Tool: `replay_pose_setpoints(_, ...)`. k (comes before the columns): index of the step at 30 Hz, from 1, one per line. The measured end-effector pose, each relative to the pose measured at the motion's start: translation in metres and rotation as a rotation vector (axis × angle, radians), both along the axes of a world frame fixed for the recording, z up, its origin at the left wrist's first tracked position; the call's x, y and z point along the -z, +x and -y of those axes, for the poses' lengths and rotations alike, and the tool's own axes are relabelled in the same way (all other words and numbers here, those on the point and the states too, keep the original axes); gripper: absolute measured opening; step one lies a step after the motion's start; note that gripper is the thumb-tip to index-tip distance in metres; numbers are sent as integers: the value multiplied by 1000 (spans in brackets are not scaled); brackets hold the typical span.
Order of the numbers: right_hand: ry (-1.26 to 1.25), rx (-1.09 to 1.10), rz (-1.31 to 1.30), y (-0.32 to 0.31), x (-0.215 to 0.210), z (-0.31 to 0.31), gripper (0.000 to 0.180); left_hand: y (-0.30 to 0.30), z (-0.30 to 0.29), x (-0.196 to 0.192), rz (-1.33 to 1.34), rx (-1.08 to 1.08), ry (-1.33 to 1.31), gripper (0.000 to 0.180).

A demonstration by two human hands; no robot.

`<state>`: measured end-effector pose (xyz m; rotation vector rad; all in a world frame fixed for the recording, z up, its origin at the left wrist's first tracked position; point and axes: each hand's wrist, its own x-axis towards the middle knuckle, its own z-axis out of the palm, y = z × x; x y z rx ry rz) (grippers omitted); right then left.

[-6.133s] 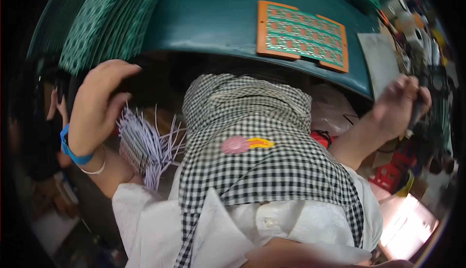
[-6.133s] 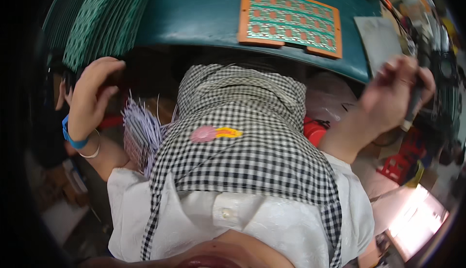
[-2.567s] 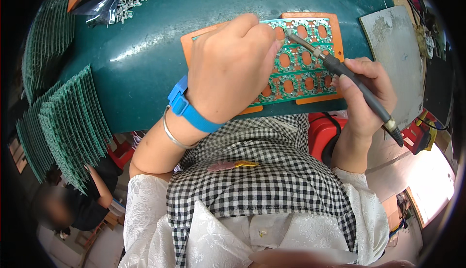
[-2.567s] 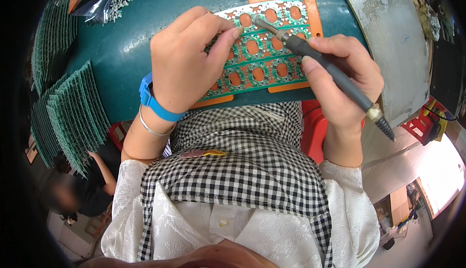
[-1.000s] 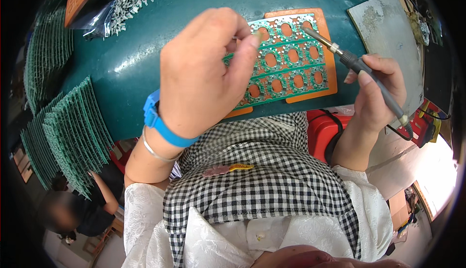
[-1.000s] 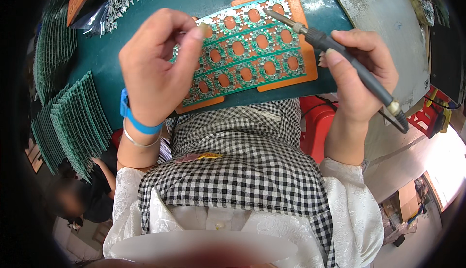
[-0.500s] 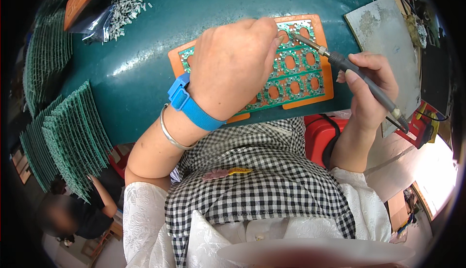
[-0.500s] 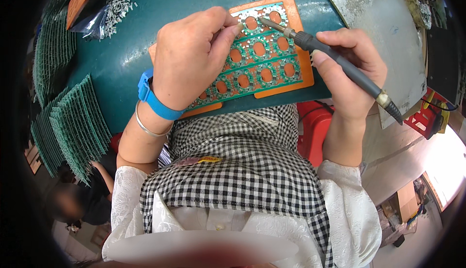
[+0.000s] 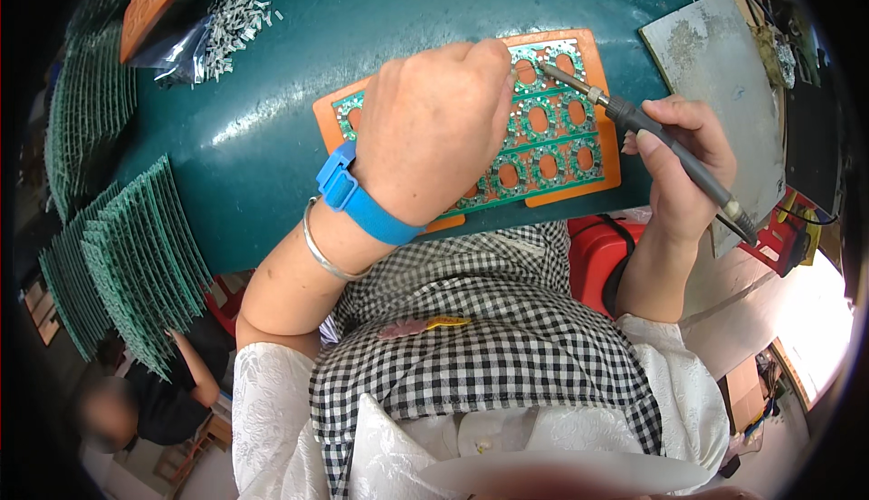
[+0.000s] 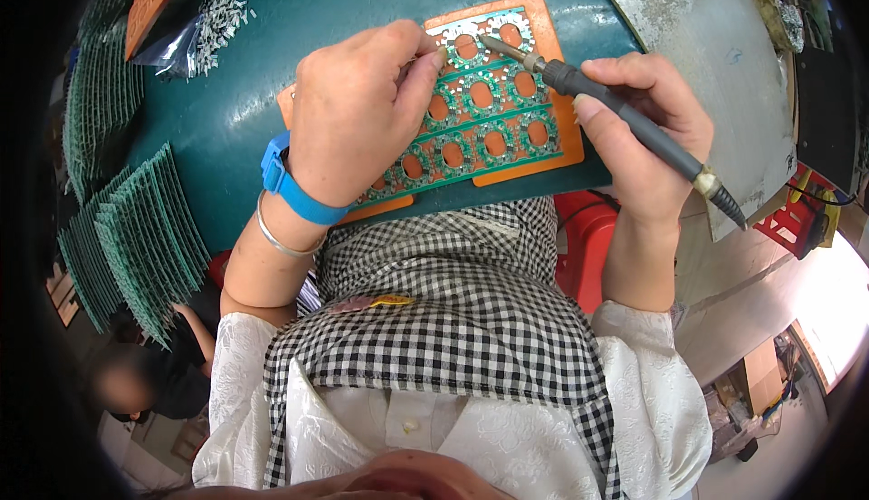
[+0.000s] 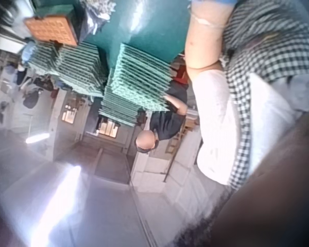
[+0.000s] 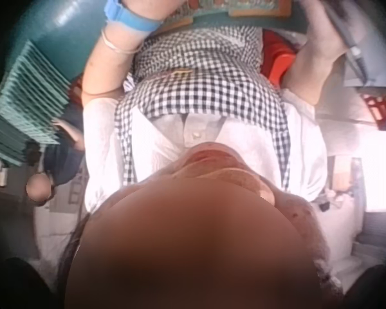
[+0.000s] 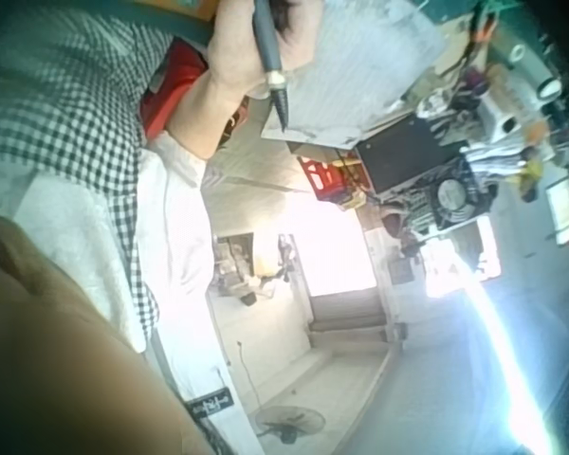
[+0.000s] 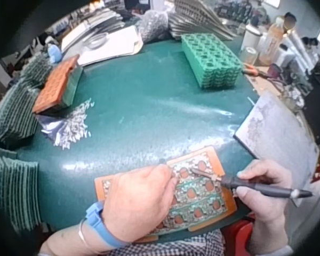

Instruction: The person solders electronic components onto circuit boards using a soldering iron and solder wire.

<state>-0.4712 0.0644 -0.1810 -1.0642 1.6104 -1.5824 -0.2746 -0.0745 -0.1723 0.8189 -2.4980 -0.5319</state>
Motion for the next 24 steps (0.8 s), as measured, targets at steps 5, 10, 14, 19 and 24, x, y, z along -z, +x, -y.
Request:
replay_pose_setpoints(5,-27,-25,2,-1,2,1,25,-1,0,1,-9,1,-9,7)
replay_pose_setpoints(10,-14,-21,-9,-1,2,1,26,-3,2,6,-30,24,-16,9)
replay_pose_setpoints(14,-3,-15,-6,0,2,2,25,-3,4,11,-23,17,-22,7)
replay_pose_setpoints(19,-13,-29,-47,-2,1,-1,25,-3,4,8,-93,88,-42,8)
replay_pose_setpoints(24,-180,47,82,-11,-1,-8,24,2,-5,-4,-108,36,45,8)
